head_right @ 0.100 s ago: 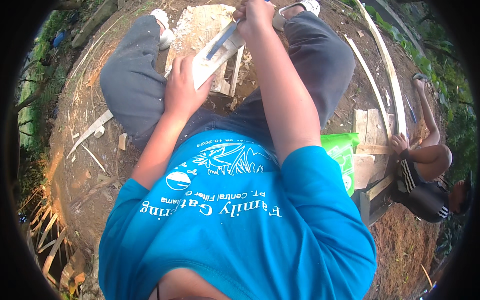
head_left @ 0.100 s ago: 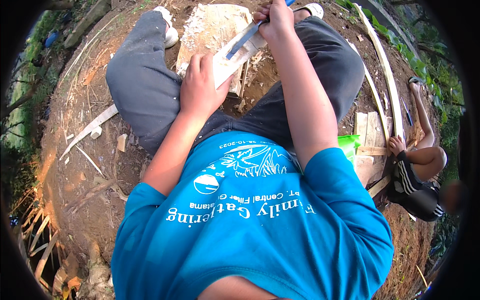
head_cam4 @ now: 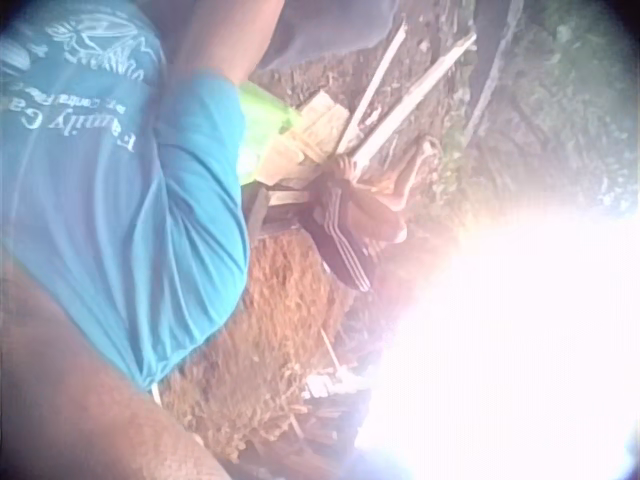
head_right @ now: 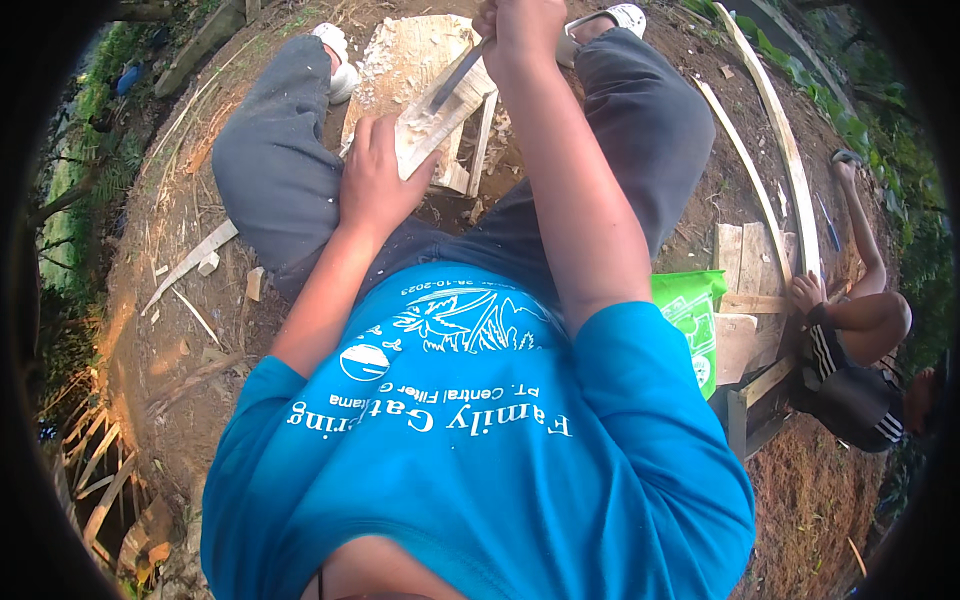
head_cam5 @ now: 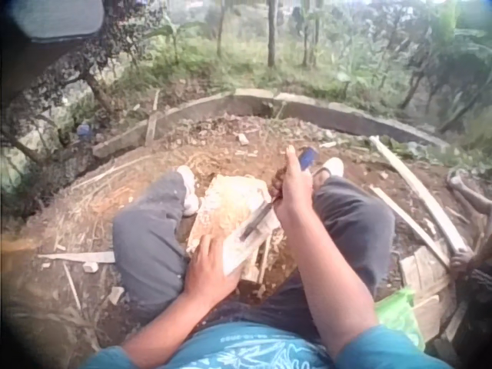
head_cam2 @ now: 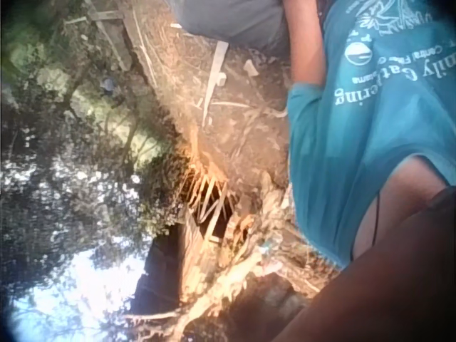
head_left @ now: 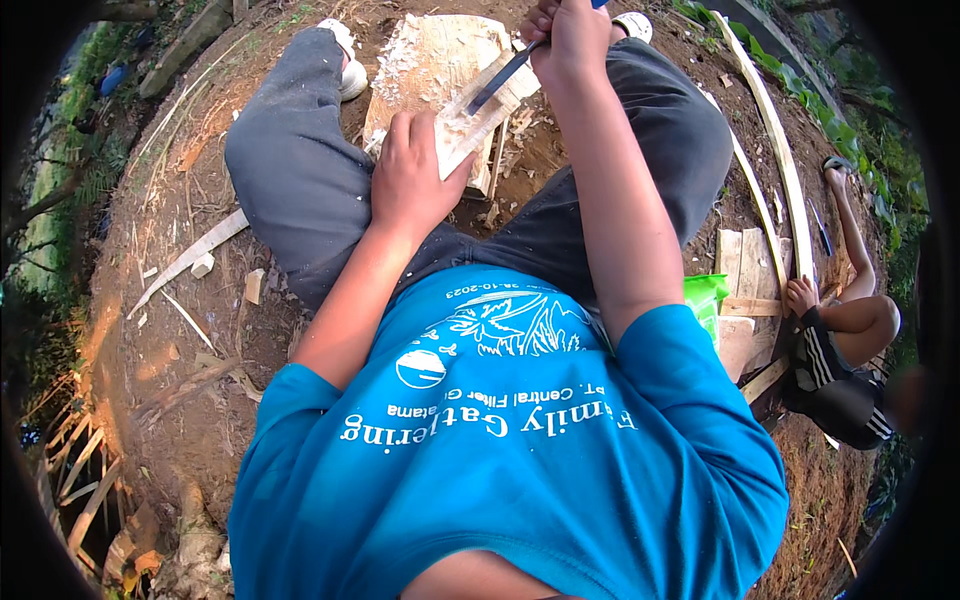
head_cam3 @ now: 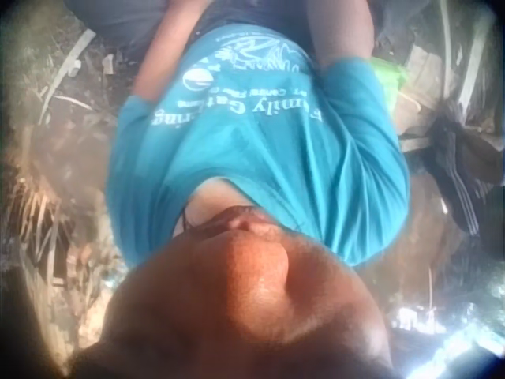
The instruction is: The person uses a chisel to carve a rectangular hole in a wood block, pushing the tool and striking it with their hand to remove wood shavings while sitting on the ground.
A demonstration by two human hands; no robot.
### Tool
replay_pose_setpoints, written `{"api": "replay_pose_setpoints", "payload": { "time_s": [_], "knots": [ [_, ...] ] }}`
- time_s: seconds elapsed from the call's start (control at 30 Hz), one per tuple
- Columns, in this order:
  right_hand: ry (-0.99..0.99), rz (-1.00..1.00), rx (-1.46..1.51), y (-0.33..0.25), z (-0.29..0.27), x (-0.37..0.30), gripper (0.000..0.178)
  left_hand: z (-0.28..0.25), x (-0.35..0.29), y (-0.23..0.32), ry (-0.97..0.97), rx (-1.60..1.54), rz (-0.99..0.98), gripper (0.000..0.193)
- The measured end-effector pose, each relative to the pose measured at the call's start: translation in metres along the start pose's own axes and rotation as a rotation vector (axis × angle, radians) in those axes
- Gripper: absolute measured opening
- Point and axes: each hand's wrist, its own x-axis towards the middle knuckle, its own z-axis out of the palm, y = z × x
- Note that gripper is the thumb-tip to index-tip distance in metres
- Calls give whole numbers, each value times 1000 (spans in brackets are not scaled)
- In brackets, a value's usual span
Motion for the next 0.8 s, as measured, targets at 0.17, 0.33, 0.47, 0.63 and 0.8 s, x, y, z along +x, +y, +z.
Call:
{"api": "replay_pose_setpoints", "payload": {
  "time_s": [0.17,0.33,0.47,0.63,0.8],
  "knots": [
    [-23,-304,-233,-42,32,-67,40,-2,0,3,24,-13,8,62],
    [-166,-399,-227,-16,24,-51,40,-1,3,9,-12,50,-38,61],
    [-23,-268,-148,-4,11,-18,37,4,2,4,-11,50,-47,62],
    [-40,-175,-193,3,20,-9,35,7,-1,-2,-42,27,-70,63],
    [-50,-104,-205,6,22,0,33,6,-2,0,-45,-10,-93,62]
  ]
}}
